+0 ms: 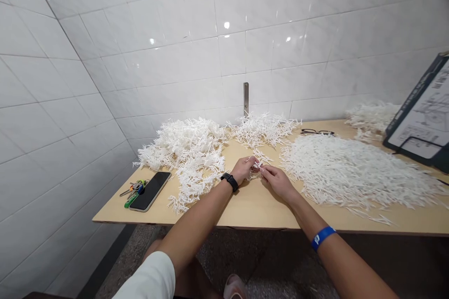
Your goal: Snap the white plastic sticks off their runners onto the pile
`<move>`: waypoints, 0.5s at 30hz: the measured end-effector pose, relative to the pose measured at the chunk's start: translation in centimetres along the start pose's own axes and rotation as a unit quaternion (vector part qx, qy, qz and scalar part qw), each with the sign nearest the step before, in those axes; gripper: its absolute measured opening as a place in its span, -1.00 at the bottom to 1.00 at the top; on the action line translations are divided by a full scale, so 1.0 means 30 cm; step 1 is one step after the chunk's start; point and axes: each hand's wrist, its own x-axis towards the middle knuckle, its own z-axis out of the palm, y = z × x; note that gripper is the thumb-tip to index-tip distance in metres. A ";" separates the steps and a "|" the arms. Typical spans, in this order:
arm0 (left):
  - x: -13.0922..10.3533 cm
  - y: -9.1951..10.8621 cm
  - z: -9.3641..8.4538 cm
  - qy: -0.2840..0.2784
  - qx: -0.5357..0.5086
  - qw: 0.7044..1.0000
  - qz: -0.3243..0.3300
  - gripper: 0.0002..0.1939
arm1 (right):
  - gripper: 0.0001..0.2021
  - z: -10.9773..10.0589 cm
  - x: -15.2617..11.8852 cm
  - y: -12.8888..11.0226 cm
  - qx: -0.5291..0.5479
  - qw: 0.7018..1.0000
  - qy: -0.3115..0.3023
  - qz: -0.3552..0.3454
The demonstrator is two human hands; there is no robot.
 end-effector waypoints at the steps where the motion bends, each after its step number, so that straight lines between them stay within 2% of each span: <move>1: 0.002 -0.003 -0.002 -0.004 -0.013 1.000 -0.007 -0.41 | -0.60 0.001 0.000 -0.003 0.005 1.000 0.003 0.003; 7: -0.001 0.006 0.001 -0.003 -0.051 0.998 -0.032 -0.45 | -0.63 0.008 0.000 -0.013 0.017 0.999 0.033 0.004; 11: -0.010 0.018 0.017 0.016 -0.038 0.999 -0.004 -0.44 | -0.67 0.013 0.005 -0.006 -0.034 0.997 0.062 -0.016; 15: -0.018 0.014 0.034 0.019 -0.040 0.999 0.017 -0.47 | -0.68 0.018 0.008 -0.004 -0.056 0.996 0.052 -0.034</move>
